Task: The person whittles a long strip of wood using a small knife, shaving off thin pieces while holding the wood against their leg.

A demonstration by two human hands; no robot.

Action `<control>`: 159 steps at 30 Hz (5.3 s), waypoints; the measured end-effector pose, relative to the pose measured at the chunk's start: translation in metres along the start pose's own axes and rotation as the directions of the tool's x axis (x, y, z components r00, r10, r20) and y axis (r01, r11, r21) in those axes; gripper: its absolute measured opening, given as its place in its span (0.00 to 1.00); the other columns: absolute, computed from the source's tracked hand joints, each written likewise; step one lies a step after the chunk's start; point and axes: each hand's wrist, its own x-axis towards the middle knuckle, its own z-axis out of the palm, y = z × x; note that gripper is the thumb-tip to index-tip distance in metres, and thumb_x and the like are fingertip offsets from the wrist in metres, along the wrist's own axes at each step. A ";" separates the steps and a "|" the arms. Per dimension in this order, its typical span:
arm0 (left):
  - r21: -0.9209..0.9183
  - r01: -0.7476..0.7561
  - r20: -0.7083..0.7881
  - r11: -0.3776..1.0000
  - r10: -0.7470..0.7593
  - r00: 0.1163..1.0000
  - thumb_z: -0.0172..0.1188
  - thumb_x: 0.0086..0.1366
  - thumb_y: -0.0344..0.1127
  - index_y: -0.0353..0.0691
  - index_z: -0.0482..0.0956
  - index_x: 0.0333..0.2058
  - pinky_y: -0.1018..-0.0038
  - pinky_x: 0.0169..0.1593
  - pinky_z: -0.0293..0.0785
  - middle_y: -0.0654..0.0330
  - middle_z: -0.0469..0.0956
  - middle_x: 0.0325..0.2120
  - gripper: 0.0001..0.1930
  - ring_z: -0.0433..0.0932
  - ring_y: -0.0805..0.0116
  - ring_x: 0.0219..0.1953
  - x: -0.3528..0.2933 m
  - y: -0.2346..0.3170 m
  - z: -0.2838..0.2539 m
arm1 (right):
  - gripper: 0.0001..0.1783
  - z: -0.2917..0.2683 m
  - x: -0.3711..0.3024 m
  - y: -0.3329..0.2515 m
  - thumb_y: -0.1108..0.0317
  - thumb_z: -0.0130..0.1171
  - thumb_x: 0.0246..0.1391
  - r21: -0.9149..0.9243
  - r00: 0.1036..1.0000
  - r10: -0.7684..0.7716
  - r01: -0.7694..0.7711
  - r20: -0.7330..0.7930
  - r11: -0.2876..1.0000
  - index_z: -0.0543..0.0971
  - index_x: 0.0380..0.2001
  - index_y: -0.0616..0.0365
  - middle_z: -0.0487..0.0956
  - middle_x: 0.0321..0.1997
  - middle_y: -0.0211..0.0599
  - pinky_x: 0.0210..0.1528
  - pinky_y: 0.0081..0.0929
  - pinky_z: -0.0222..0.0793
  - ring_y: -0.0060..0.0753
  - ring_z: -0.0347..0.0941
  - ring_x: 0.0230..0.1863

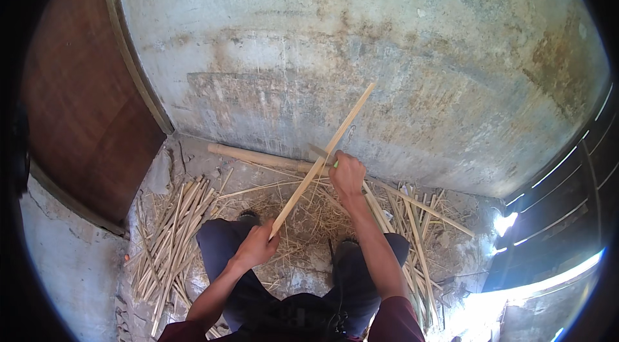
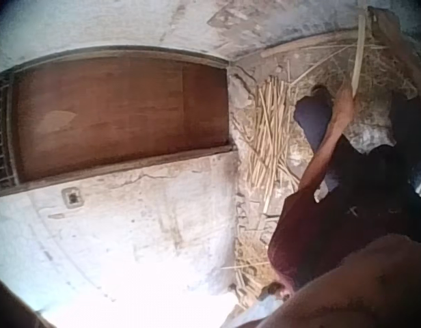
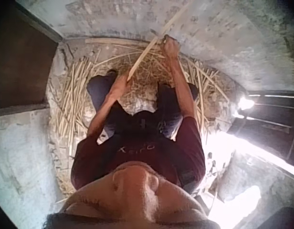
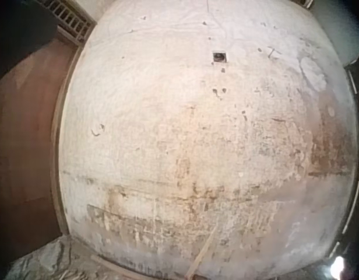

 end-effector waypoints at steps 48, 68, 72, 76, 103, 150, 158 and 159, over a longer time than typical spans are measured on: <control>-0.208 0.049 -0.018 0.977 -0.054 0.998 0.64 0.74 0.57 0.31 0.76 0.35 0.61 0.29 0.69 0.55 0.72 0.18 0.28 0.71 0.65 0.22 0.032 0.031 -0.025 | 0.12 0.070 -0.017 0.089 0.63 0.64 0.54 -0.285 0.188 0.307 -0.139 0.933 0.949 0.93 0.36 0.51 0.91 0.39 0.40 0.43 0.40 0.82 0.38 0.88 0.41; -0.329 -0.003 0.125 0.944 0.047 0.991 0.48 0.83 0.53 0.32 0.77 0.46 0.67 0.29 0.70 0.59 0.78 0.18 0.24 0.83 0.69 0.24 0.053 0.028 -0.017 | 0.21 0.057 0.011 0.088 0.57 0.58 0.63 0.089 0.412 0.155 -0.514 0.898 0.853 0.85 0.51 0.58 0.88 0.31 0.40 0.20 0.29 0.62 0.22 0.69 0.20; -0.342 0.088 0.036 0.936 -0.080 0.996 0.44 0.84 0.52 0.33 0.77 0.44 0.69 0.34 0.68 0.60 0.79 0.18 0.25 0.78 0.71 0.25 0.060 0.022 -0.035 | 0.22 0.050 0.012 0.091 0.56 0.59 0.64 0.096 0.490 0.236 -0.560 0.839 0.823 0.84 0.50 0.62 0.87 0.31 0.38 0.22 0.28 0.66 0.23 0.72 0.22; -0.403 0.121 0.015 0.907 -0.125 0.992 0.44 0.84 0.53 0.34 0.77 0.51 0.74 0.25 0.66 0.63 0.77 0.18 0.25 0.69 0.77 0.17 0.066 0.021 -0.037 | 0.27 0.038 0.002 0.095 0.53 0.59 0.64 0.255 0.774 0.277 -0.487 0.570 0.835 0.73 0.58 0.63 0.87 0.31 0.47 0.40 0.44 0.75 0.41 0.83 0.33; -0.688 0.265 0.218 0.676 -0.155 0.963 0.41 0.82 0.54 0.45 0.66 0.36 0.79 0.13 0.61 0.66 0.66 0.16 0.21 0.61 0.78 0.09 0.052 0.006 -0.100 | 0.11 -0.016 0.005 -0.101 0.68 0.58 0.69 0.611 0.917 -0.393 0.272 0.070 0.743 0.72 0.51 0.53 0.79 0.27 0.42 0.28 0.42 0.70 0.49 0.78 0.25; -0.600 0.142 0.155 0.787 -0.060 0.986 0.68 0.69 0.29 0.44 0.61 0.28 0.75 0.27 0.57 0.73 0.61 0.20 0.20 0.63 0.82 0.23 0.030 -0.034 -0.075 | 0.03 0.005 0.006 -0.081 0.71 0.64 0.64 0.541 0.912 -0.396 0.282 0.104 0.792 0.79 0.38 0.57 0.76 0.27 0.40 0.26 0.37 0.70 0.46 0.77 0.24; -0.479 0.026 0.029 0.878 -0.013 0.999 0.68 0.69 0.29 0.46 0.56 0.26 0.74 0.31 0.60 0.73 0.56 0.22 0.24 0.57 0.81 0.28 0.029 -0.040 -0.067 | 0.03 -0.001 -0.006 -0.081 0.73 0.64 0.63 0.574 0.837 -0.534 0.379 0.122 0.726 0.79 0.37 0.56 0.75 0.26 0.37 0.23 0.37 0.69 0.41 0.75 0.21; -0.480 0.028 0.029 0.877 -0.016 0.999 0.68 0.69 0.29 0.46 0.56 0.26 0.74 0.31 0.60 0.73 0.56 0.22 0.24 0.57 0.81 0.28 0.031 -0.042 -0.067 | 0.03 0.003 -0.014 -0.086 0.72 0.64 0.63 0.590 0.766 -0.634 0.465 0.106 0.660 0.79 0.37 0.54 0.75 0.27 0.34 0.21 0.36 0.69 0.39 0.75 0.21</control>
